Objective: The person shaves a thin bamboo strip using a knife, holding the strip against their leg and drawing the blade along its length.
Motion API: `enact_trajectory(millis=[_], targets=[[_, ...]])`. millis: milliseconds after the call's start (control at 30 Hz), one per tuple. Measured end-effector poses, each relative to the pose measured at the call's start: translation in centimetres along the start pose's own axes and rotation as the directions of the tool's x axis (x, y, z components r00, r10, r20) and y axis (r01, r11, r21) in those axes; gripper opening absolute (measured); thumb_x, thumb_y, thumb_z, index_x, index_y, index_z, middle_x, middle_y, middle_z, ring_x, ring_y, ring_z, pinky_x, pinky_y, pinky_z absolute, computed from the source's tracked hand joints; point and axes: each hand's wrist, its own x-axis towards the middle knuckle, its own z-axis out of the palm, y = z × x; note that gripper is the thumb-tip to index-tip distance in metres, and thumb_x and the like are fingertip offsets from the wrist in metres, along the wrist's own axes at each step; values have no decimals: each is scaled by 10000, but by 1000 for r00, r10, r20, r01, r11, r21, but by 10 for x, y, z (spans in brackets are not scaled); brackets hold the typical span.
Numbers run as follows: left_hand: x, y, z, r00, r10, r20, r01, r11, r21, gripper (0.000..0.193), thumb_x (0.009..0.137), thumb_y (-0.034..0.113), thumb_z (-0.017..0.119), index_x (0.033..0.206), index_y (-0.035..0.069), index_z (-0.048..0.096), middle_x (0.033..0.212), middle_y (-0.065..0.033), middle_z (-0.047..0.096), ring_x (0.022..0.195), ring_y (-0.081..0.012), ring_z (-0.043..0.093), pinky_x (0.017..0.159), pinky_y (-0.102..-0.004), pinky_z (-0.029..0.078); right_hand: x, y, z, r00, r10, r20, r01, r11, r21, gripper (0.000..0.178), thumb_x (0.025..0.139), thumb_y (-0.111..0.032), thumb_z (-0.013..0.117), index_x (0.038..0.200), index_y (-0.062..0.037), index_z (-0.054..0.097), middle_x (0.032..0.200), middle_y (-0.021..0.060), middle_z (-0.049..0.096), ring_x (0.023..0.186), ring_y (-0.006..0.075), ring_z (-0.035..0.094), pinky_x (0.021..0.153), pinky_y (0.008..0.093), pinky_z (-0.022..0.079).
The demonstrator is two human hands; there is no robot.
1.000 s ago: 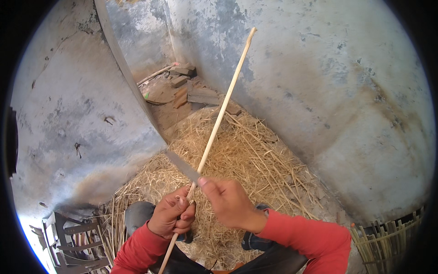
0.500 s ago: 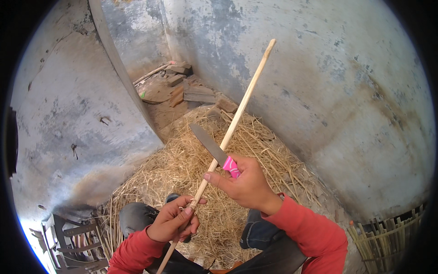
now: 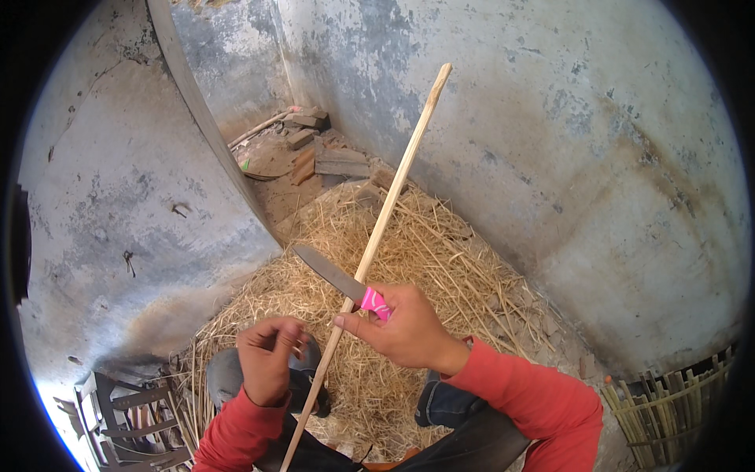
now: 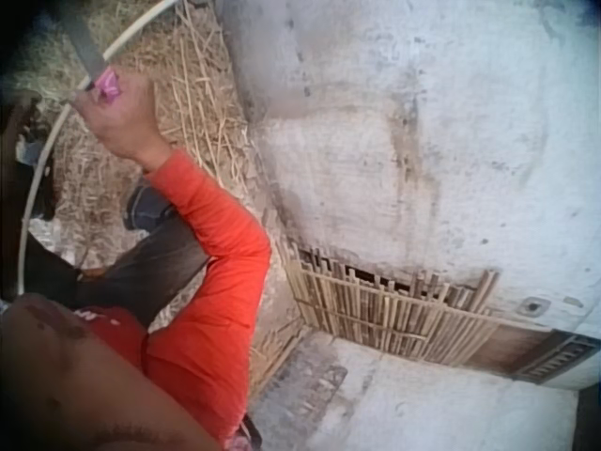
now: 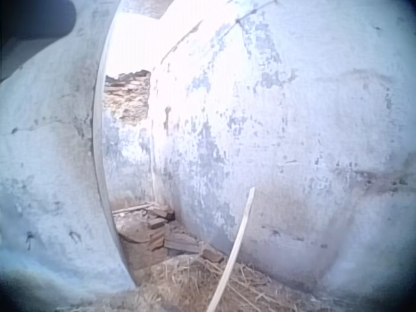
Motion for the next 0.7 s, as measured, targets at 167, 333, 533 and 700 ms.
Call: enact_trajectory(millis=[167, 333, 533, 700], targets=[[16, -7, -10, 884, 360, -298, -321, 931, 174, 493, 1027, 50, 560, 1505, -17, 460, 1416, -178, 588, 1330, -256, 538, 1133, -392, 394, 1, -2, -3, 999, -40, -27, 38, 997, -72, 235, 908, -237, 804, 943, -15, 736, 625, -66, 539, 584, 29, 430, 514, 254, 357], [1, -7, -11, 940, 307, 148, -338, 892, 299, 522, 1073, 178, 512, 1552, 6, 394, 1380, -197, 615, 1295, -253, 580, 1123, -402, 418, 0, -6, 2, 997, -36, -62, 33, 998, -56, 228, 900, -229, 808, 949, -16, 742, 620, -59, 546, 579, 29, 433, 512, 256, 364], [-10, -4, 5, 842, -167, 513, 277, 950, -146, 413, 1107, 166, 464, 1487, 4, 473, 878, -46, 639, 627, -76, 590, 579, -209, 487, 0, -2, 3, 993, -101, -55, 90, 981, -171, 288, 929, -281, 761, 1014, -7, 735, 596, -1, 556, 554, 64, 466, 515, 280, 388], [-7, -2, 2, 858, -197, 475, 321, 927, -195, 333, 1115, 175, 442, 1391, 6, 520, 804, -17, 583, 524, -36, 477, 480, -175, 390, 4, -3, -14, 967, -185, -178, 157, 974, -162, 313, 1016, -300, 609, 930, -9, 686, 635, 55, 560, 548, 184, 509, 538, 336, 407]])
